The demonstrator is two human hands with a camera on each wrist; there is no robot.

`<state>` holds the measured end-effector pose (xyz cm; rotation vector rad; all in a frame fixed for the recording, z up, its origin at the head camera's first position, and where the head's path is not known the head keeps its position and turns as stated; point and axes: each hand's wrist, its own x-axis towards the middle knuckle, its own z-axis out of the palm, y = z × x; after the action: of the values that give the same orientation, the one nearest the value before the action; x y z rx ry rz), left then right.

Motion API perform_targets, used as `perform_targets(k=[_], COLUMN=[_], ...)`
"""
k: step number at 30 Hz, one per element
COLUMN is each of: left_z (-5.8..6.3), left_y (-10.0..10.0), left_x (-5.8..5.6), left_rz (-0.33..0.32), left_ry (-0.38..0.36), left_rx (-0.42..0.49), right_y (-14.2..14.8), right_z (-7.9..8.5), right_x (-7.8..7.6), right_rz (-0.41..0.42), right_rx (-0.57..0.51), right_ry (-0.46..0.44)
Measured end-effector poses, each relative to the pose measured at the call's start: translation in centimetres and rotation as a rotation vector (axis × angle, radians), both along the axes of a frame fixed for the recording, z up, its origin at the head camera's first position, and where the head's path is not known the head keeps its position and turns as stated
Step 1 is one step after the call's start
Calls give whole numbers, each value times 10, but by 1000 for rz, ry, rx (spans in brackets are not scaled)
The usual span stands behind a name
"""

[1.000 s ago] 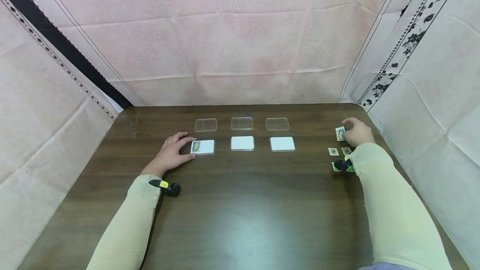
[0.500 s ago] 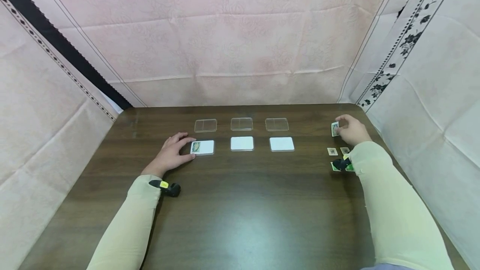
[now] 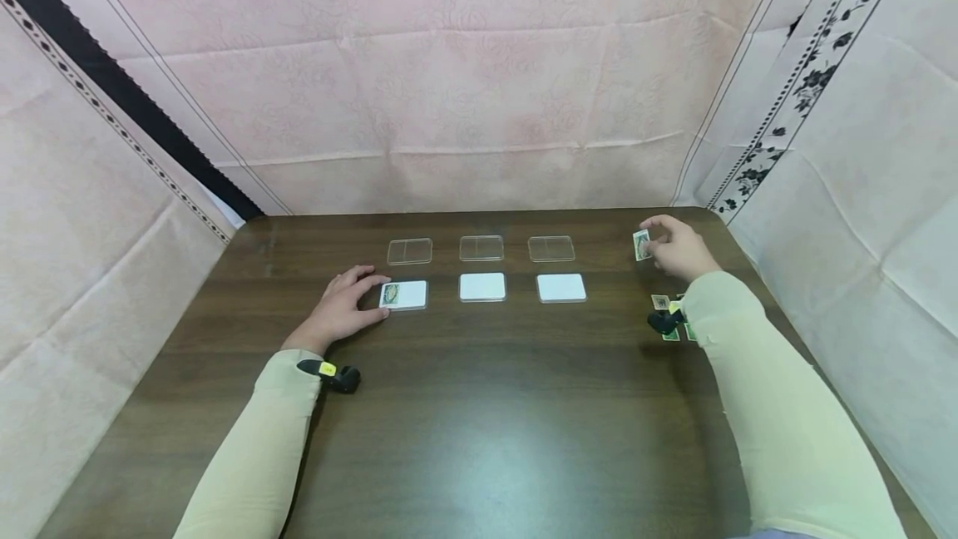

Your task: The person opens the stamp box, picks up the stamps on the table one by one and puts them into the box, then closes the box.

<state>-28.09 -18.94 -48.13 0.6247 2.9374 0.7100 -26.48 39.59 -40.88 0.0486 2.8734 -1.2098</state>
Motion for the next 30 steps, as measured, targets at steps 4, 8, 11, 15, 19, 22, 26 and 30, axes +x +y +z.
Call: perform_targets(k=[4, 8, 11, 15, 19, 22, 26, 30], left_z=[0, -1, -2, -2, -2, -2, -3, -3], left_y=[0, -1, -2, -2, -1, -1, -2, -2], left_x=[0, -1, -1, -1, 0, 0, -1, 0], left_rz=[0, -1, -1, -1, 2, 1, 2, 1], left_ry=[-2, 2, 5, 8, 3, 4, 5, 6], left_rx=[4, -2, -6, -3, -5, -2, 3, 2], right_y=[-12, -26, -36, -50, -65, -75, -89, -104], right_z=[4, 10, 13, 16, 18, 17, 15, 12], right_x=[-2, -2, -3, -3, -2, -3, -7, -10], right_rz=[10, 17, 18, 19, 19, 29, 54, 83], right_rx=[-50, -67, -60, -52, -69, -86, -101, -98], right_ry=[-11, -18, -22, -34, -61, -79, -92, -102])
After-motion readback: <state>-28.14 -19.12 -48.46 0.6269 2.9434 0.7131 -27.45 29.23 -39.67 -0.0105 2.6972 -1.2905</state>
